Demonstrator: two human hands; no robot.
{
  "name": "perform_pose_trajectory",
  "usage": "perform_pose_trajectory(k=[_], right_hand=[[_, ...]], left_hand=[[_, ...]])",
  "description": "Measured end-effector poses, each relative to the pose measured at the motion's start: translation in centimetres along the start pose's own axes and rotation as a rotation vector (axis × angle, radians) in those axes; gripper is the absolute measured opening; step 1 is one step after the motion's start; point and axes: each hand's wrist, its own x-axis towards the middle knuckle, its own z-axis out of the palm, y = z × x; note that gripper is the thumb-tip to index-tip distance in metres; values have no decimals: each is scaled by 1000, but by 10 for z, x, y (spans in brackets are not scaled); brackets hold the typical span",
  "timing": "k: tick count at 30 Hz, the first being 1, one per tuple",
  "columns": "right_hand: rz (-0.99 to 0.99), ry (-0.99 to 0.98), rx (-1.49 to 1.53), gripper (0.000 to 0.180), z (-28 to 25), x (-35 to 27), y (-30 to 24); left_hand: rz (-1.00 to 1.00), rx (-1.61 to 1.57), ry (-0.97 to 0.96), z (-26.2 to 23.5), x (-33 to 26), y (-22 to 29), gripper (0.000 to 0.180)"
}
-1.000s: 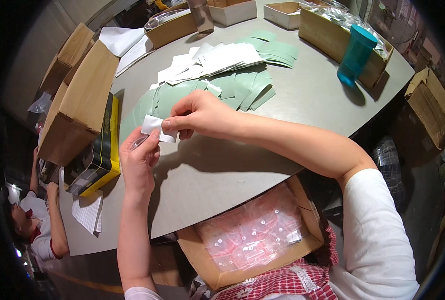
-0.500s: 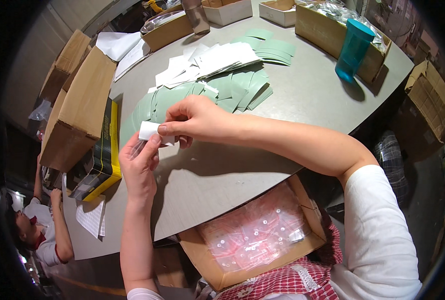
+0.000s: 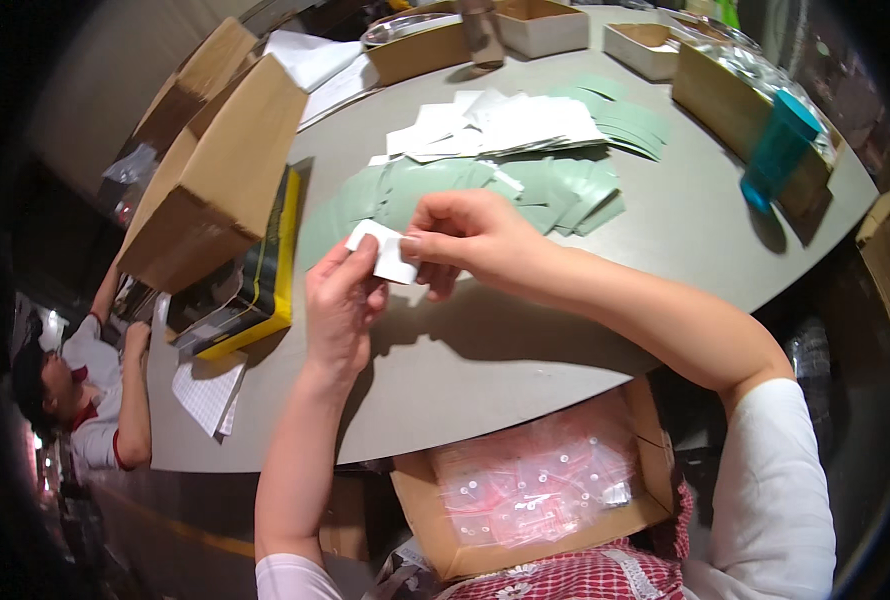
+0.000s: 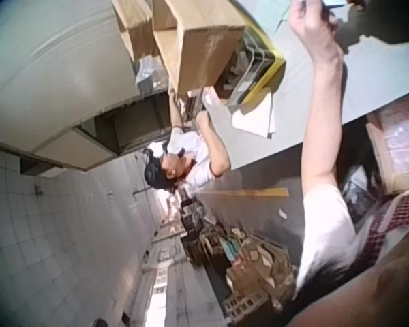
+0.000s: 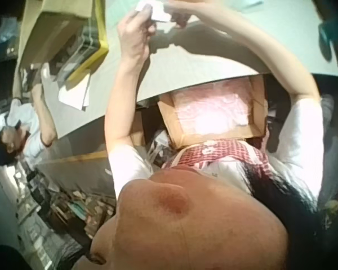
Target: Packaging small white paper slips or stickers into small plastic bags.
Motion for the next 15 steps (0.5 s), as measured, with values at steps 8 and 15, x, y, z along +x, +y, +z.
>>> perform_pose_trajectory(k=[8, 15], right_hand=[[112, 60, 33, 27, 3, -1, -12], [5, 102, 18, 22, 5, 6, -8]], left_hand=[[172, 48, 51, -1, -4, -3, 23], [311, 171, 69, 1, -6, -3, 20]])
